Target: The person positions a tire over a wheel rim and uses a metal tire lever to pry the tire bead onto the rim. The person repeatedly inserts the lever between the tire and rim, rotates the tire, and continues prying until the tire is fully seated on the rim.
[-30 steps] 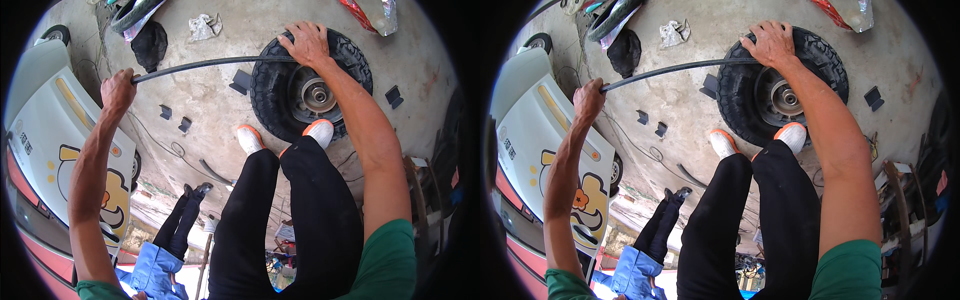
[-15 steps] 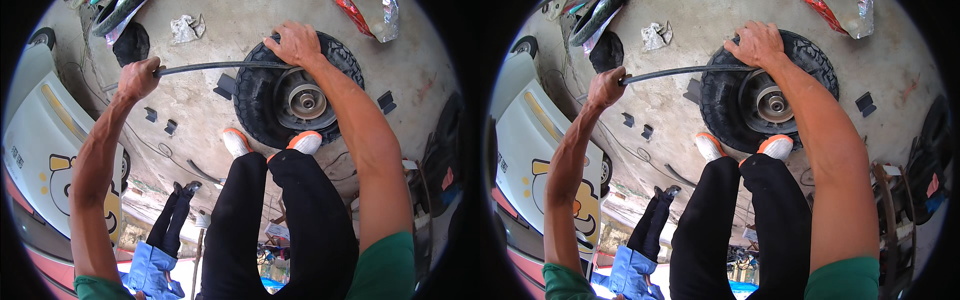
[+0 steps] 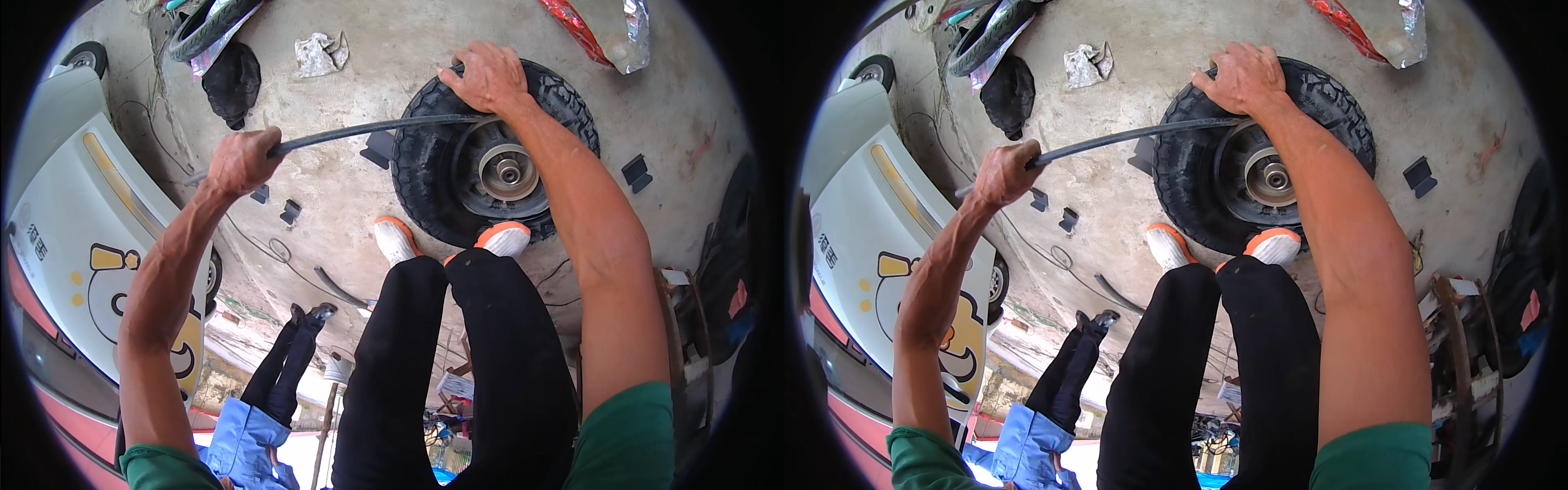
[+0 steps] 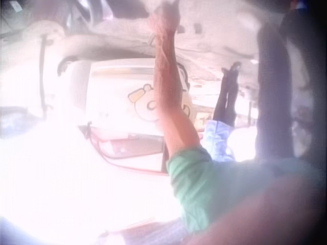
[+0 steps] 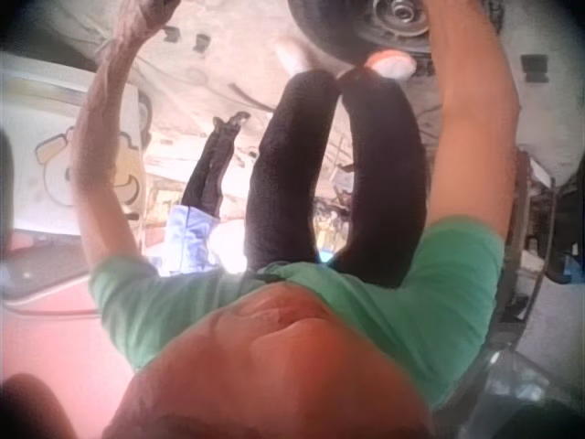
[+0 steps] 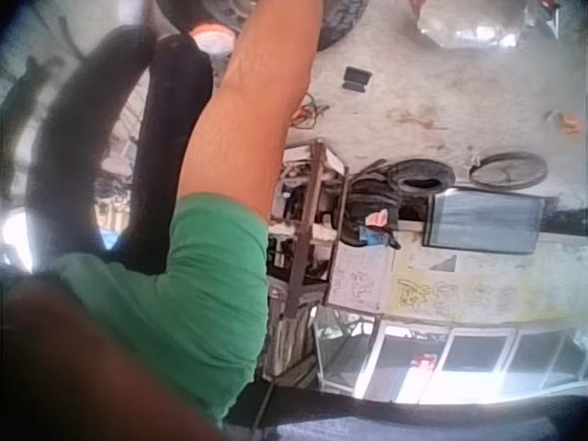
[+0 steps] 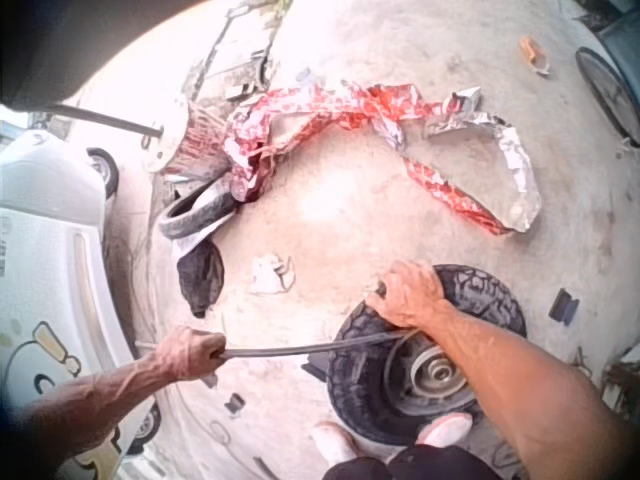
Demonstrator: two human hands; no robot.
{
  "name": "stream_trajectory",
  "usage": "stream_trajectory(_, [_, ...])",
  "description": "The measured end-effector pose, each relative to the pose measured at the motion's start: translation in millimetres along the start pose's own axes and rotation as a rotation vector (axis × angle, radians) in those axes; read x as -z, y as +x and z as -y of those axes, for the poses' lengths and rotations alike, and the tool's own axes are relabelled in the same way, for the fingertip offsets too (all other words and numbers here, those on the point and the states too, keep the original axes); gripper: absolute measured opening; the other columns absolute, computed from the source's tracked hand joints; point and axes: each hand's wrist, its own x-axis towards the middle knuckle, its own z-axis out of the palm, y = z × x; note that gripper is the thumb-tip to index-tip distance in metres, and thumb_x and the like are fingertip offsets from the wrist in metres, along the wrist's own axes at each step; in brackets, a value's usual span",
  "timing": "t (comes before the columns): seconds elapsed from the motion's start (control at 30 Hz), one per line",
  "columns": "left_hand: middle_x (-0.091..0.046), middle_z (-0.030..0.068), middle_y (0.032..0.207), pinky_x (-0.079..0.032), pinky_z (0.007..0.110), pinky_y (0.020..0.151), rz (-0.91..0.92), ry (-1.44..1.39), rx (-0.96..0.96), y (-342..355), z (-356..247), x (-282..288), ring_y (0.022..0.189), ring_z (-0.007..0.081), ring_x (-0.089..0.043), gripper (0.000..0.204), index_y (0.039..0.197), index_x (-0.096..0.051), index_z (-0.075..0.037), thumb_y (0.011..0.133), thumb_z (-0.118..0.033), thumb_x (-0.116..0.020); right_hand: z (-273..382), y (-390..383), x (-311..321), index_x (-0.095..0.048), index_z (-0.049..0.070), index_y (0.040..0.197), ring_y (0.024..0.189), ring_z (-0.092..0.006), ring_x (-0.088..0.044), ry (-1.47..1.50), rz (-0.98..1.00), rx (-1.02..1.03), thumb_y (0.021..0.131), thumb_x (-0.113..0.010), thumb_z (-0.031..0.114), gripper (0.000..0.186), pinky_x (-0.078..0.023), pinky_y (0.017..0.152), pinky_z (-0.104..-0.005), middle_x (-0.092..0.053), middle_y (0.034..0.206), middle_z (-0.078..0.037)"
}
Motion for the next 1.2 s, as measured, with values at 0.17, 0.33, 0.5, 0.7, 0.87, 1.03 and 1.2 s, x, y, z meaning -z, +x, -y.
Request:
stream_trajectory(0.17, [-0.072,0.0194,0.079,-0.055,0.048,0.065,0.110,-0.262,0.176,-68.2,-77.4,-8.2,0.071,0.0401,-0.072,0.026,0.096,-0.069,-0.003,0.101,-0.027,-0.077,-0.5,-4.4,3.4,-0.074,0.013,0.140,0.140,-0.0275,-0.056,-0.011,-0.042,0.009,0.101,-0.057,0.063,0.065,-0.032,0.124,-0.0464,-0.068,0.141,-0.011])
stream_trajectory(0.33, [-0.069,0.0274,0.077,-0.055,0.056,0.071,0.291,-0.550,0.311,-126.3,-142.3,-45.8,0.077,0.0511,-0.071,0.037,0.103,-0.065,-0.002,0.107,-0.039,-0.069,5.0,-8.8,3.0,-0.075,0.015,0.140,0.139,-0.0272,-0.057,-0.035,-0.074,0.006,0.101,-0.058,0.063,0.064,-0.032,0.124,-0.0460,-0.068,0.141,-0.010])
stream_trajectory(0.5, [-0.066,0.0281,0.075,-0.052,0.056,0.067,0.417,-0.786,0.396,-147.0,-176.4,-22.0,0.075,0.0529,-0.068,0.043,0.102,-0.061,0.001,0.109,-0.041,-0.065,0.5,-10.6,2.6,-0.075,0.015,0.139,0.138,-0.0277,-0.058,-0.052,-0.076,-0.005,0.099,-0.060,0.063,0.064,-0.034,0.123,-0.0459,-0.069,0.140,-0.010])
stream_trajectory(0.7, [-0.058,0.0098,0.072,-0.048,0.041,0.065,0.818,-1.104,0.676,-313.8,-162.6,6.7,0.070,0.0184,-0.057,0.049,0.097,-0.062,0.000,0.110,-0.048,-0.064,-2.9,-8.8,3.3,-0.075,0.015,0.138,0.138,-0.0287,-0.059,-0.044,-0.067,-0.012,0.098,-0.060,0.065,0.066,-0.037,0.122,-0.0473,-0.070,0.140,-0.011])
stream_trajectory(0.87, [-0.054,0.0010,0.067,-0.041,0.027,0.054,0.510,-1.393,0.728,-328.3,-157.6,13.2,0.058,0.0091,-0.050,0.056,0.100,-0.063,-0.004,0.115,-0.056,-0.049,-6.1,-11.7,3.2,-0.077,0.015,0.136,0.137,-0.0323,-0.061,0.012,-0.073,-0.009,0.094,-0.062,0.064,0.066,-0.039,0.122,-0.0483,-0.071,0.138,-0.013])
stream_trajectory(1.03, [-0.050,0.0021,0.061,-0.031,0.027,0.045,0.117,-1.779,0.755,-221.4,-206.5,-15.9,0.049,0.0108,-0.043,0.048,0.106,-0.061,-0.004,0.118,-0.048,-0.045,-10.7,-13.3,5.4,-0.078,0.022,0.136,0.137,-0.0344,-0.062,0.124,-0.151,0.030,0.092,-0.065,0.063,0.061,-0.041,0.122,-0.0507,-0.072,0.140,-0.012])
stream_trajectory(1.2, [-0.049,0.0021,0.066,-0.030,0.028,0.046,-0.170,-1.694,0.609,-100.6,-245.4,-13.6,0.049,0.0105,-0.039,0.043,0.111,-0.057,-0.001,0.119,-0.042,-0.046,-27.7,-18.1,-6.2,-0.080,0.020,0.130,0.132,-0.0363,-0.065,0.347,-0.388,-0.007,0.092,-0.069,0.063,0.059,-0.046,0.117,-0.0512,-0.074,0.136,-0.014])
